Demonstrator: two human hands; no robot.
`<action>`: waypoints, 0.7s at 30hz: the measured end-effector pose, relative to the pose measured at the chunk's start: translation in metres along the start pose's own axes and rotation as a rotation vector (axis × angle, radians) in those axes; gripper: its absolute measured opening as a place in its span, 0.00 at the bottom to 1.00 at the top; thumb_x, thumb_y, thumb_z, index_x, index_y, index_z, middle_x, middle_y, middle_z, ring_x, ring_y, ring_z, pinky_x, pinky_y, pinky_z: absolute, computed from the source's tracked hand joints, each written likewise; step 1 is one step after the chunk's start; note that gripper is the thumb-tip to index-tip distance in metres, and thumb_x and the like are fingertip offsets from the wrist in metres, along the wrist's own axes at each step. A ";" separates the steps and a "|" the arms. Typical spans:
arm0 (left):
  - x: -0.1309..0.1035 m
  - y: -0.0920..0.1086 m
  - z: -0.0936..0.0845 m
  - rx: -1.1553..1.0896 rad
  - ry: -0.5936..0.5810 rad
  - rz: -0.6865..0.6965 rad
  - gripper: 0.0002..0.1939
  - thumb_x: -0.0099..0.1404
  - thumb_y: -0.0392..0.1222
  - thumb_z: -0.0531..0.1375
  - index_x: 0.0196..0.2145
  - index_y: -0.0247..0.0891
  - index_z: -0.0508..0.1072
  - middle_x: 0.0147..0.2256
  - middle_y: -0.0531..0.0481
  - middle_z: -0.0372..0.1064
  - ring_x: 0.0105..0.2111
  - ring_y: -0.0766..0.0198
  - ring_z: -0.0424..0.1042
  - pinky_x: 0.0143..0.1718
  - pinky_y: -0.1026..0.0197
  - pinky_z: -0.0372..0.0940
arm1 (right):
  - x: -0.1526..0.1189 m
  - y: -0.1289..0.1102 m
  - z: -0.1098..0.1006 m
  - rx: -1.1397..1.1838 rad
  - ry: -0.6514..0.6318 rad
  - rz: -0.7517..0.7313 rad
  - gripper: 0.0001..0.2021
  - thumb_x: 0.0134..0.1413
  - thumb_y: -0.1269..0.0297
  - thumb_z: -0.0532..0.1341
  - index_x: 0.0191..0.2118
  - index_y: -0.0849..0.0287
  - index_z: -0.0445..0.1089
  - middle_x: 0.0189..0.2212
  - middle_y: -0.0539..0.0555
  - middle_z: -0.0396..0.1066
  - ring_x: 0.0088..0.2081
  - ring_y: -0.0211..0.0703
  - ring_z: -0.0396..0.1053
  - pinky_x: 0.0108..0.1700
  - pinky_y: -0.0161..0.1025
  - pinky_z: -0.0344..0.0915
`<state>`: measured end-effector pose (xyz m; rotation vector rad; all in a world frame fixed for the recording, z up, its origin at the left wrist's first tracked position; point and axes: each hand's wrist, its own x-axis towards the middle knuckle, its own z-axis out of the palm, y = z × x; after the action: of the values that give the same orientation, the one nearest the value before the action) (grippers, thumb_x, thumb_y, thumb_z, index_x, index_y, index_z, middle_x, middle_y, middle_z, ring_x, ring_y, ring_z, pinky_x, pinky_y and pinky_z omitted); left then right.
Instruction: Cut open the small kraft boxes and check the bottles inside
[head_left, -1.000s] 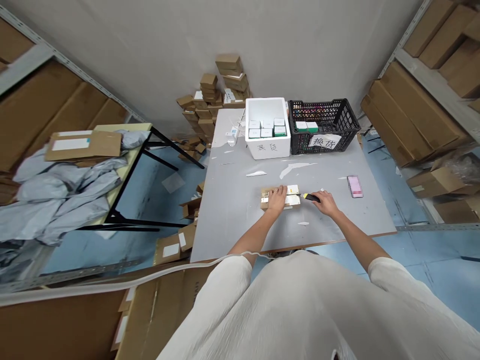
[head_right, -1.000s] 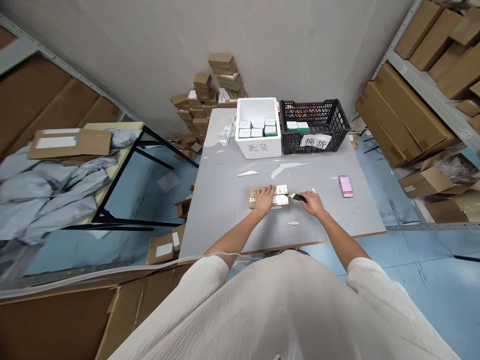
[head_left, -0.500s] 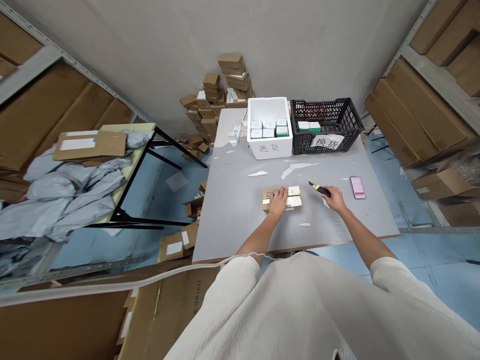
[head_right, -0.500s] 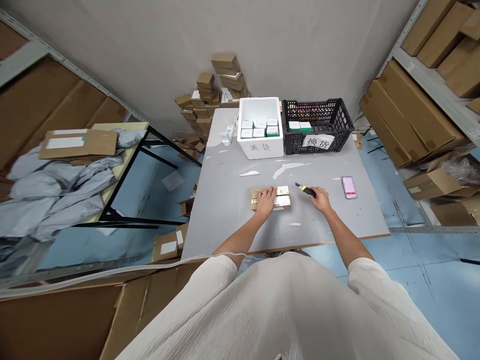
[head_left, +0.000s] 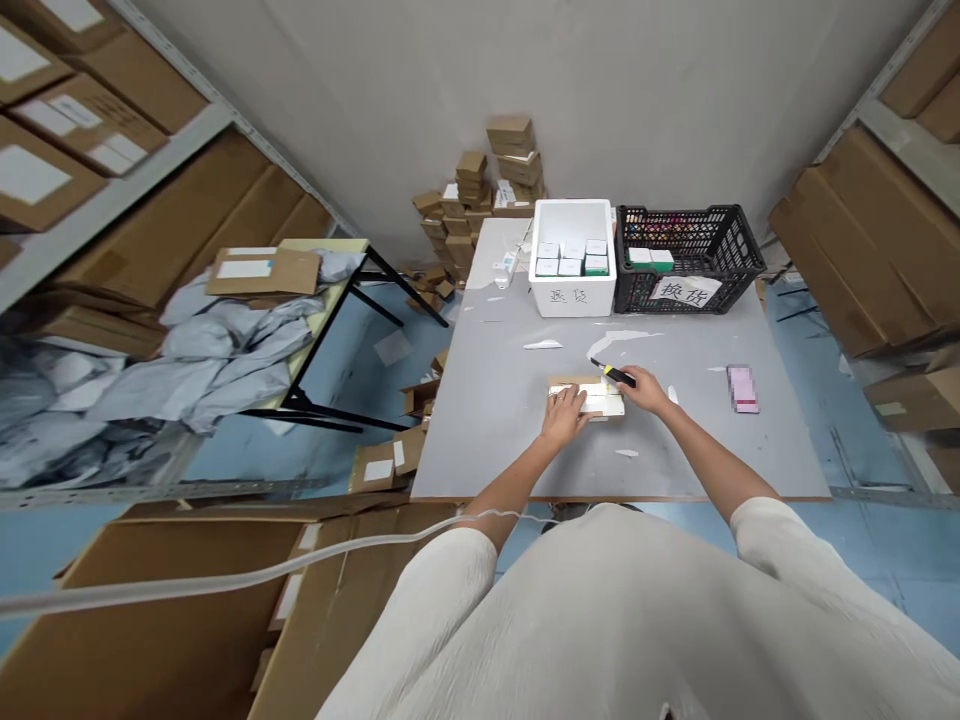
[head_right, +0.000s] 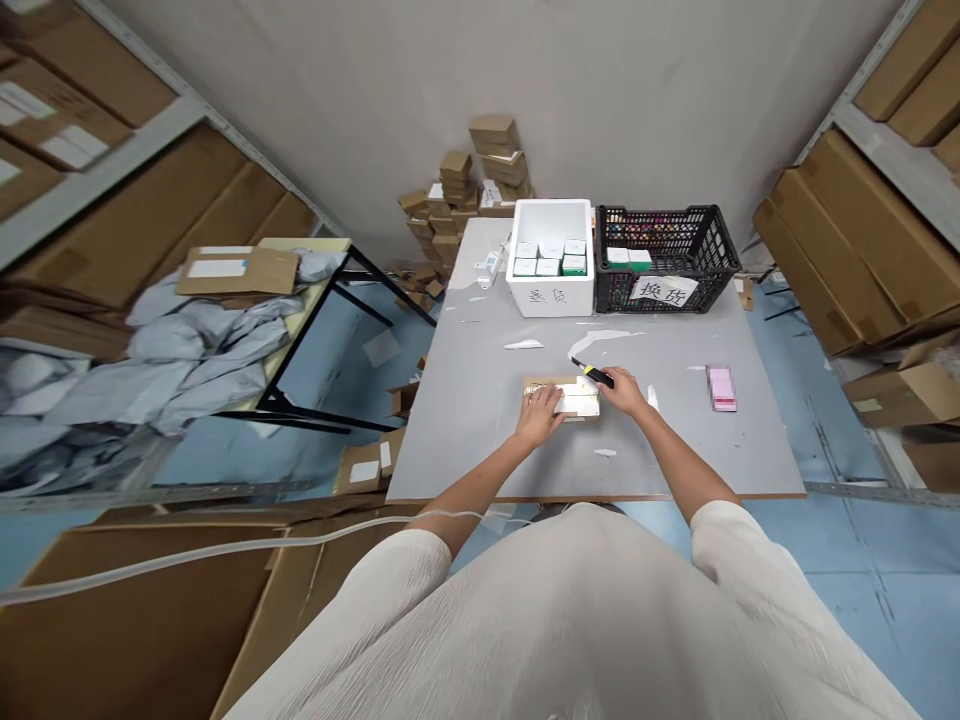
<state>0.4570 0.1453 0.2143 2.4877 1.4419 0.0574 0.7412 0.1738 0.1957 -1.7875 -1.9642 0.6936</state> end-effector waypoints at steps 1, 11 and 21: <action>-0.004 -0.004 -0.001 0.004 -0.005 -0.002 0.30 0.77 0.50 0.59 0.73 0.48 0.63 0.74 0.37 0.59 0.71 0.41 0.60 0.71 0.39 0.55 | 0.007 -0.010 0.004 -0.004 -0.025 -0.027 0.22 0.67 0.55 0.61 0.62 0.54 0.75 0.60 0.60 0.78 0.61 0.60 0.72 0.63 0.51 0.65; -0.002 -0.029 0.005 0.030 -0.072 -0.102 0.19 0.81 0.46 0.53 0.64 0.42 0.71 0.54 0.38 0.76 0.54 0.47 0.75 0.59 0.48 0.64 | 0.009 -0.056 0.009 -0.104 -0.162 0.054 0.20 0.68 0.55 0.60 0.59 0.55 0.75 0.56 0.61 0.81 0.58 0.61 0.74 0.61 0.51 0.64; 0.019 -0.020 -0.011 -0.105 -0.111 -0.265 0.30 0.80 0.55 0.51 0.72 0.36 0.61 0.69 0.30 0.65 0.67 0.44 0.68 0.65 0.49 0.63 | -0.032 -0.062 0.042 0.230 -0.136 0.212 0.18 0.69 0.49 0.59 0.57 0.51 0.68 0.48 0.55 0.82 0.45 0.51 0.79 0.48 0.44 0.73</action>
<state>0.4472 0.1733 0.2183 2.1621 1.6611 -0.0538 0.6706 0.1346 0.2005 -1.8625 -1.7079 1.0895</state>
